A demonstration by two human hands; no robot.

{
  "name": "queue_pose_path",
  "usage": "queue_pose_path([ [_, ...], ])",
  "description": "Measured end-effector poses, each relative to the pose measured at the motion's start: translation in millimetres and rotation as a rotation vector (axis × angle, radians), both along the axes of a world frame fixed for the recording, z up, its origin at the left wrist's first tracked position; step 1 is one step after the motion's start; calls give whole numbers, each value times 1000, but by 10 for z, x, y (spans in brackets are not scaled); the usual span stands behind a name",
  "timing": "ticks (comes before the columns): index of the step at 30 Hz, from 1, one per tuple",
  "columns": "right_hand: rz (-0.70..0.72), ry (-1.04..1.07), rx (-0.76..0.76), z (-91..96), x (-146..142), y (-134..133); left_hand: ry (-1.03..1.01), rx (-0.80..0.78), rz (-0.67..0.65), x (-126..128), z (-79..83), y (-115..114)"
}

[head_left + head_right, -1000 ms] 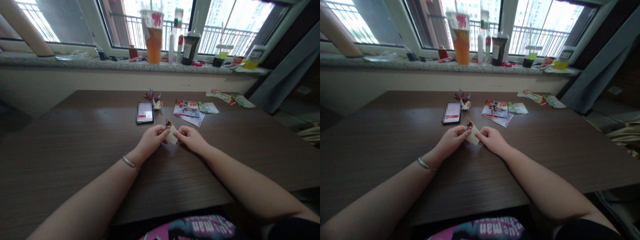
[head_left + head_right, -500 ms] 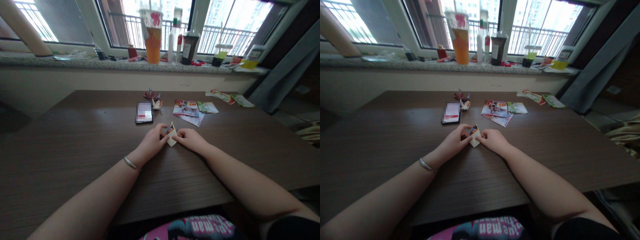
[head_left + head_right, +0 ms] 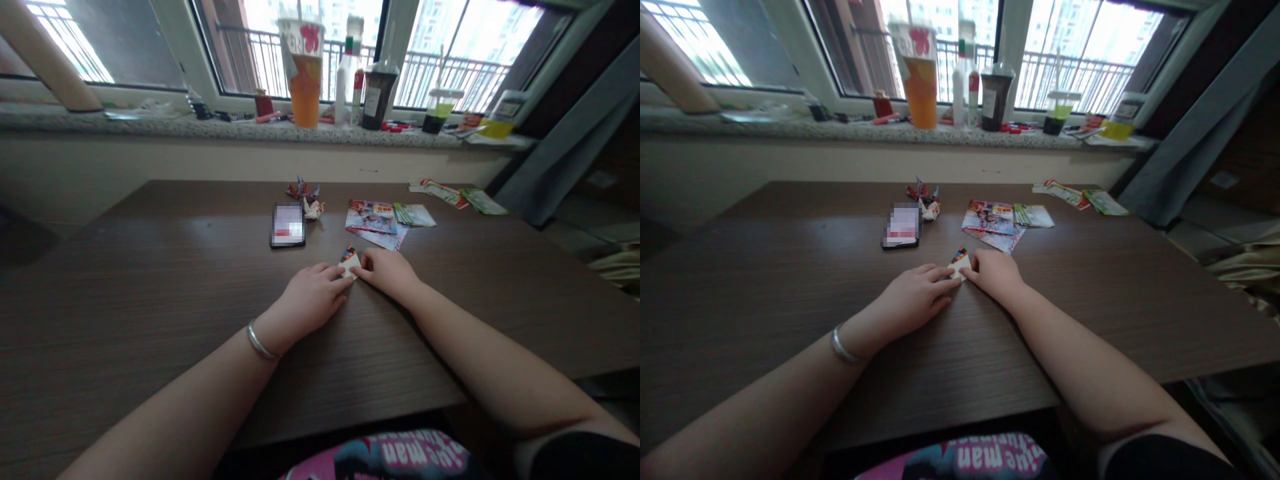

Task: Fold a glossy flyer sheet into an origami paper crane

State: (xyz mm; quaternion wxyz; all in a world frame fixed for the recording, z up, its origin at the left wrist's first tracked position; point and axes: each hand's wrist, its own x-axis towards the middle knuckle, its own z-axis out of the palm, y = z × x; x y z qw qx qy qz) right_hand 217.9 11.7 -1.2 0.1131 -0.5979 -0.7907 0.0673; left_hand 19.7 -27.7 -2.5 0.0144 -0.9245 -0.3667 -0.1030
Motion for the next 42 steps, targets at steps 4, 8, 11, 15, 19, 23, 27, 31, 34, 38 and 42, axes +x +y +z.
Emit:
queue_pose_path([
  [4, 158, -7, 163, 0, -44, -64, 20, 5, -3, -12, 18, -29],
  [8, 357, -113, 129, 20, -130, -196, 36, 24, 28, -4, 33, -57],
  [11, 385, -147, 79, 36, -163, -268, 36, 16, 57, 0, 28, -67],
  [15, 383, -161, 68, 45, -148, -282, 21, -13, 67, -6, 7, -56],
  [19, 364, -202, 79, 33, -131, -232, 31, -40, 53, -12, -14, -38],
  [23, 328, -231, 112, 6, -124, -146, 42, -70, 59, -17, -29, -28],
  [27, 307, -214, 150, -18, -100, -69, 46, -73, 49, -16, -18, -29],
  [31, 287, -209, 179, -35, -78, -18, 61, -52, 48, 6, 13, -63],
  [34, 286, -232, 209, -59, -67, 4, 81, -25, 96, 36, 13, -109],
  [38, 284, -247, 175, -129, -36, 41, 90, -6, 112, 58, -16, -154],
  [42, 265, -192, 53, -203, 6, 109, 81, 7, 150, 59, -5, -175],
])
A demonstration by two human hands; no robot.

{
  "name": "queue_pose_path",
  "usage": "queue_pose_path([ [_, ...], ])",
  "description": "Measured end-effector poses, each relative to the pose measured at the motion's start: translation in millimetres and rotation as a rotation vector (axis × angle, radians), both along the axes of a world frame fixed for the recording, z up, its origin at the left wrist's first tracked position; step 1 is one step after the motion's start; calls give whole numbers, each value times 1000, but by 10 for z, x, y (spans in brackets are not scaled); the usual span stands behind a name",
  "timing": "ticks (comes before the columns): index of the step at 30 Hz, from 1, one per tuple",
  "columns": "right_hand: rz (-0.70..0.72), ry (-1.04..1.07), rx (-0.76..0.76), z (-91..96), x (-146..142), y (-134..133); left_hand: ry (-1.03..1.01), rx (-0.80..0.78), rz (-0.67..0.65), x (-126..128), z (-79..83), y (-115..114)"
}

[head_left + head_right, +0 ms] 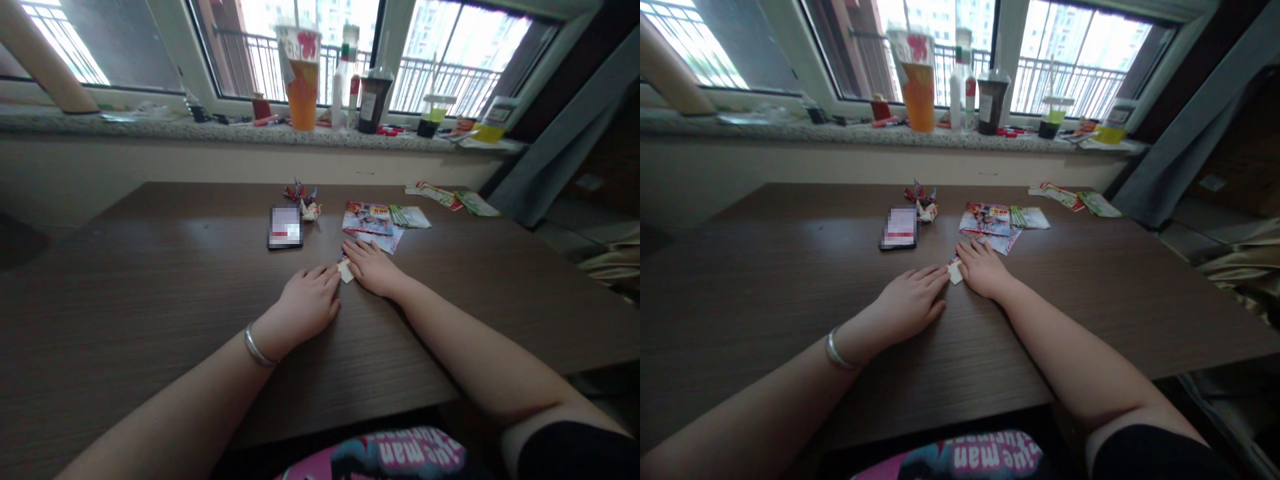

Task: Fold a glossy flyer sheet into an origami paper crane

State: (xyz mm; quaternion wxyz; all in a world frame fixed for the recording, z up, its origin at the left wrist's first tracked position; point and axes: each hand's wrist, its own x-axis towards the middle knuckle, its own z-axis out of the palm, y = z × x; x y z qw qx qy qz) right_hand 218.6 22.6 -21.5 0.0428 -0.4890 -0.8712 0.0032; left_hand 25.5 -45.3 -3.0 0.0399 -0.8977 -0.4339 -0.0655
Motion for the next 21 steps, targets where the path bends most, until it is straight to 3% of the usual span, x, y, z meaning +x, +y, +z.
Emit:
queue_pose_path([
  [4, -8, 75, -77, -25, 24, 48, 6, 16, 11, 4, 41, 4],
  [16, -66, 50, -59, -16, 27, -84, -97, 31, -80, -115, 75, 280],
  [21, -26, 112, -49, -5, 48, -69, -162, 49, -3, -116, 56, 339],
])
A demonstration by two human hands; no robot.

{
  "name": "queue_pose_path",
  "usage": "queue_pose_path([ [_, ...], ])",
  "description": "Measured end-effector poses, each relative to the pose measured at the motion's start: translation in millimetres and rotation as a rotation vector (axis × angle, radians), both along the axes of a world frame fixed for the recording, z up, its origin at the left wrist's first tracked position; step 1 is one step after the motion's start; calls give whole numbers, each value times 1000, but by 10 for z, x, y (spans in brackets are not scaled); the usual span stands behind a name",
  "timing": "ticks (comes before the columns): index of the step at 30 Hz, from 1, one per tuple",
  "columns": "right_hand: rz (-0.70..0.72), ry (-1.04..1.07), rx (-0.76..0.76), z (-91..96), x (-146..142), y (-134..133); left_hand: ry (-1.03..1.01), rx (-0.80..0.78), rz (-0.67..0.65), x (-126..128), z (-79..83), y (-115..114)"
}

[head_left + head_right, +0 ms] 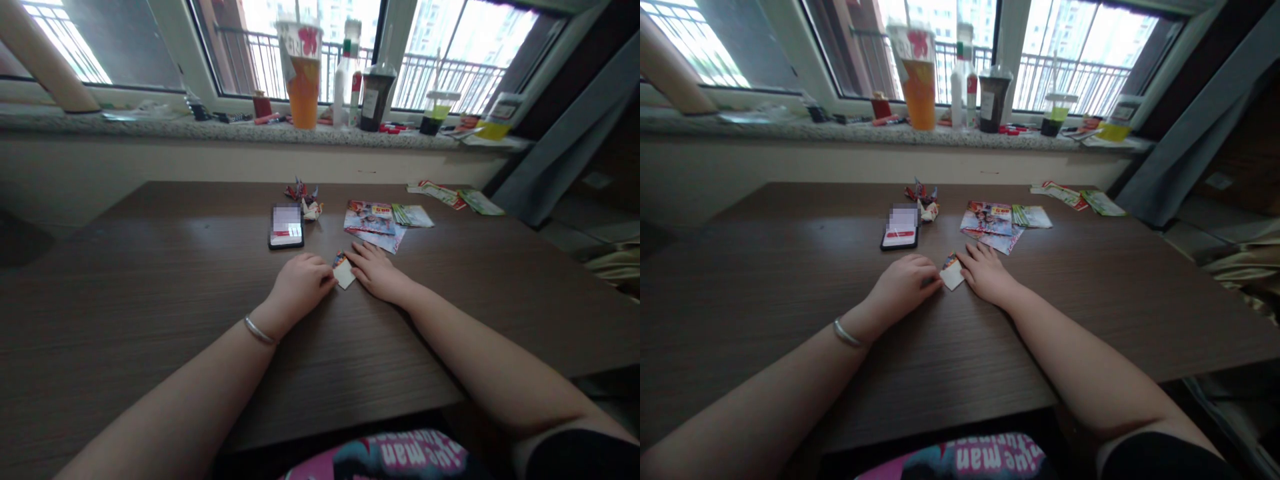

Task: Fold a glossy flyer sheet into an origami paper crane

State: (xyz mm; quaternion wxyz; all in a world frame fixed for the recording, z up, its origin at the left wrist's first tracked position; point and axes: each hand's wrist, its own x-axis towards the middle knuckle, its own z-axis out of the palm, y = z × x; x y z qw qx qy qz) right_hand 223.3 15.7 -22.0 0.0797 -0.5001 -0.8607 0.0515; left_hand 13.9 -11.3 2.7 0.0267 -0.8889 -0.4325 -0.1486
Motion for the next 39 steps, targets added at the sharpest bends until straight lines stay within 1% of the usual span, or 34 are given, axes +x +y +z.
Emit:
queue_pose_path([
  [3, 18, 41, -17, 6, 25, 28, -15, 15, 40, -14, -32, 22],
  [7, 17, 73, -42, 11, 36, 40, -42, -5, 43, -27, -63, 34],
  [12, 54, 82, -27, 21, 18, 6, -116, -43, 59, -27, -76, 30],
  [17, 108, 189, -56, 49, 5, -15, -180, -86, 88, -30, -87, 29],
  [22, 121, 262, -55, 40, 9, -10, -196, -84, 264, -39, -160, 44],
  [23, 119, 265, -53, 33, 10, -6, -199, -89, 272, -45, -178, 53],
  [26, 107, 282, -53, 10, 13, 12, -215, -123, 208, -64, -209, 80],
  [30, 120, 302, -37, -13, 23, 37, -250, -113, 142, -71, -197, 102],
  [39, 126, 370, -4, -11, 43, 42, -305, -102, 129, -58, -181, 85],
])
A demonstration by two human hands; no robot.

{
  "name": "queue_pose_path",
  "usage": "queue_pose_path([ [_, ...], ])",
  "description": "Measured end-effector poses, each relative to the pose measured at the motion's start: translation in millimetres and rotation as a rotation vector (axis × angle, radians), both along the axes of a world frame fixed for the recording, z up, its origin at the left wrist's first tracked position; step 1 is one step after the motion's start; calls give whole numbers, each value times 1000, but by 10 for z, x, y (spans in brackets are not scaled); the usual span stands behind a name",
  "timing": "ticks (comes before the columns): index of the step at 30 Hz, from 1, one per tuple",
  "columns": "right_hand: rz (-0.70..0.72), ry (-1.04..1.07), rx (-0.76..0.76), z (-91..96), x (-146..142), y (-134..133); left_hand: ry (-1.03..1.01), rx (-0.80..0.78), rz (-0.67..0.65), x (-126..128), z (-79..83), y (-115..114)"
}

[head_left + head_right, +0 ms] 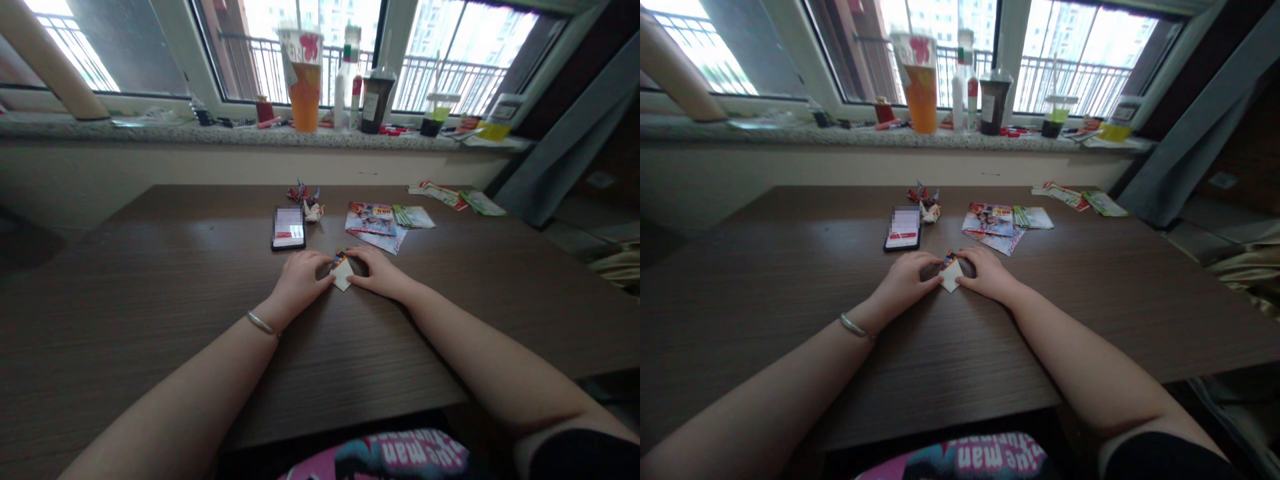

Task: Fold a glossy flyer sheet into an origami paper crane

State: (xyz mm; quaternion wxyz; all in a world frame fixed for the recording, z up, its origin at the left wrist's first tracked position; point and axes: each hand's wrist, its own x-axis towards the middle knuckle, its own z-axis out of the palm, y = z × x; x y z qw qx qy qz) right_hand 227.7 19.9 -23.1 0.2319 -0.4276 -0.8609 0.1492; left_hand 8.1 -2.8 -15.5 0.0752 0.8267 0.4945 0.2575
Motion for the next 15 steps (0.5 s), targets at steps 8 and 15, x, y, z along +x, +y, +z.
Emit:
queue_pose_path([
  [8, -6, 52, -6, 17, -12, -9, -166, -85, -96, 18, -27, 56],
  [15, 17, 101, 19, -8, -24, 1, -233, -173, -115, 38, -36, 58],
])
